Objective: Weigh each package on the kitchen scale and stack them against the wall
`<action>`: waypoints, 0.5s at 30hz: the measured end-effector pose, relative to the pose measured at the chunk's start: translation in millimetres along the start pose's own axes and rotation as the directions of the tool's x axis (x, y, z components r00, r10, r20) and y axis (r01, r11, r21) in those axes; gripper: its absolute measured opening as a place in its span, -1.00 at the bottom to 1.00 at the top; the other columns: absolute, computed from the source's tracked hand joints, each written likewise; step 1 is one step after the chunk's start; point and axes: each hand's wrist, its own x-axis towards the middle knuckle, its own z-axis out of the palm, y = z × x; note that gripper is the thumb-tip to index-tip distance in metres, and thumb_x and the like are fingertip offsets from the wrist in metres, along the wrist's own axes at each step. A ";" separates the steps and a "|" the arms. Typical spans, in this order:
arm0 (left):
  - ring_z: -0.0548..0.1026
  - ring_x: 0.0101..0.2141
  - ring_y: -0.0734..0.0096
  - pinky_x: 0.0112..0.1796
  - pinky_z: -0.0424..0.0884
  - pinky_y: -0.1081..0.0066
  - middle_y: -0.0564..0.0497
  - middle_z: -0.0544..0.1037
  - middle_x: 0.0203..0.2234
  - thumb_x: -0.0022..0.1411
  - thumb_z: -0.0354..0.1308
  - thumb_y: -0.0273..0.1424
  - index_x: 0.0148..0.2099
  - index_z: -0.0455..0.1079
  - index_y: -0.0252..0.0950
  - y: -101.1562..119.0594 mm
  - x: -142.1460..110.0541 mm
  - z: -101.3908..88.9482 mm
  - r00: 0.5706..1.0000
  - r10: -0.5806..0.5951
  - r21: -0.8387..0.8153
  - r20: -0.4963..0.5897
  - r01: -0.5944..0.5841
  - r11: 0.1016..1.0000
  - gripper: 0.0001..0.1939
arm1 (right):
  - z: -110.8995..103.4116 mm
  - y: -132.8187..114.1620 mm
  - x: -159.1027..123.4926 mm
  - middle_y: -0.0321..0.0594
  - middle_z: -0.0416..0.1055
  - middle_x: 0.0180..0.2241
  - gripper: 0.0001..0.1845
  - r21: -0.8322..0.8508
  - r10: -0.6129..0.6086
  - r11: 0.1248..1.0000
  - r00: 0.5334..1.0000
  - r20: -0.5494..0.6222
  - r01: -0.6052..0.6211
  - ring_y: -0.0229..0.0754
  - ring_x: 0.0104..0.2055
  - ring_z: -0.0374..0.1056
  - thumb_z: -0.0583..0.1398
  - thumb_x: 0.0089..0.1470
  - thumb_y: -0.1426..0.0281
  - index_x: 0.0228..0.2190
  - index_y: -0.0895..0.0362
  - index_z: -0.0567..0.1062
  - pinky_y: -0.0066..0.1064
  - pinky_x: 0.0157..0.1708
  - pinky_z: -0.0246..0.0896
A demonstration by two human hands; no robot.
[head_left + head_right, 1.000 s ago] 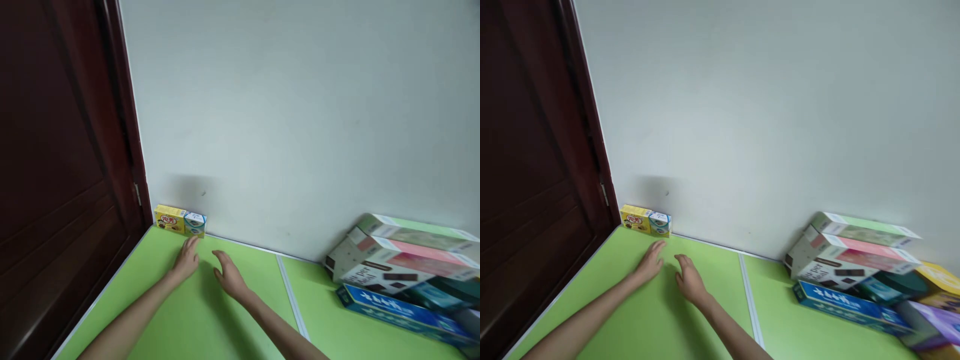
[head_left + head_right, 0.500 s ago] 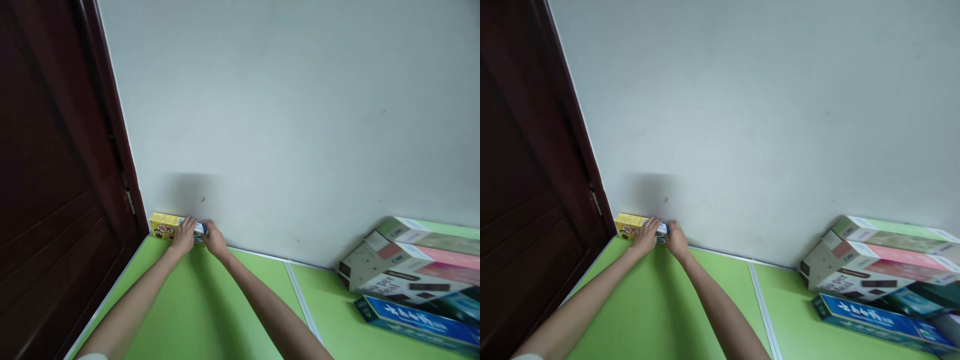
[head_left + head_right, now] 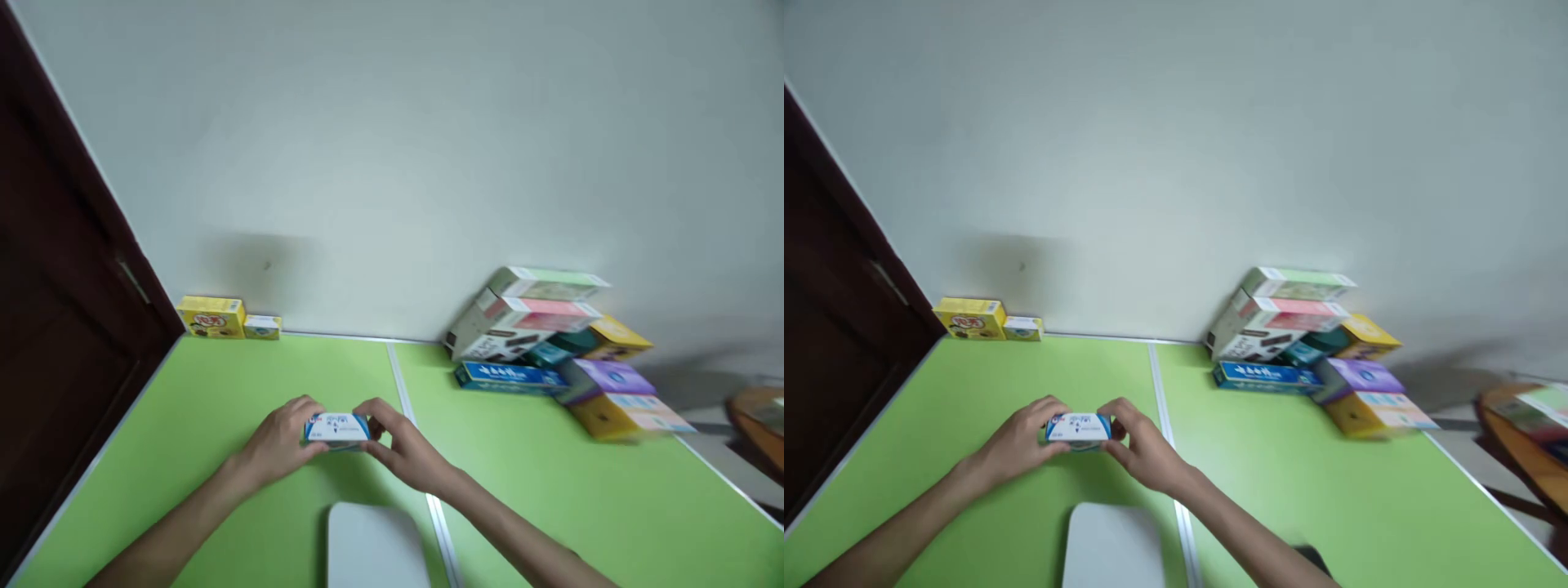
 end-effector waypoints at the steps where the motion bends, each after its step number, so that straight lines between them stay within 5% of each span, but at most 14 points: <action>1: 0.41 -0.20 0.28 -0.20 0.36 0.32 -0.02 0.47 -0.22 0.02 0.21 -0.45 -0.10 0.36 -0.25 11.5 -8.1 9.3 0.999 -0.001 -0.019 0.041 0.002 1.000 -0.67 | -0.9 -1.7 -20.7 -0.21 0.29 -0.25 -0.71 0.010 0.008 1.000 1.000 0.006 -0.008 -0.24 -0.30 0.26 0.16 0.01 0.54 -0.18 0.11 0.34 -0.37 -0.28 0.25; 7: 0.44 -0.26 0.30 -0.29 0.42 0.35 -0.02 0.49 -0.26 0.05 0.17 -0.43 -0.17 0.37 -0.22 53.5 -45.2 55.5 0.981 -0.049 -0.067 0.189 0.063 0.996 -0.77 | 6.6 -2.0 -103.2 -0.23 0.28 -0.25 -0.66 0.051 0.066 0.996 0.998 0.004 -0.067 -0.26 -0.29 0.24 0.18 -0.06 0.59 -0.19 0.11 0.34 -0.41 -0.28 0.24; 12: 0.48 -0.20 0.23 -0.30 0.51 0.33 -0.01 0.51 -0.19 0.06 0.10 -0.47 -0.06 0.36 -0.08 41.6 -71.3 86.2 0.979 -0.118 -0.095 0.167 0.135 0.986 -0.64 | 15.4 7.0 -126.8 -0.20 0.30 -0.20 -0.55 0.044 0.084 0.995 0.996 0.028 -0.086 -0.25 -0.28 0.29 0.23 -0.12 0.54 -0.12 0.11 0.34 -0.43 -0.28 0.28; 15: 0.46 -0.10 0.11 -0.27 0.53 0.22 -0.03 0.44 -0.01 -0.01 0.11 -0.47 0.09 0.27 -0.06 29.0 -80.4 92.6 0.979 -0.195 -0.061 0.059 0.199 0.978 -0.44 | 13.5 13.3 -132.9 -0.14 0.29 -0.10 -0.36 0.004 0.104 0.995 0.994 0.029 -0.104 -0.22 -0.26 0.33 0.27 -0.11 0.46 0.04 0.09 0.23 -0.40 -0.22 0.29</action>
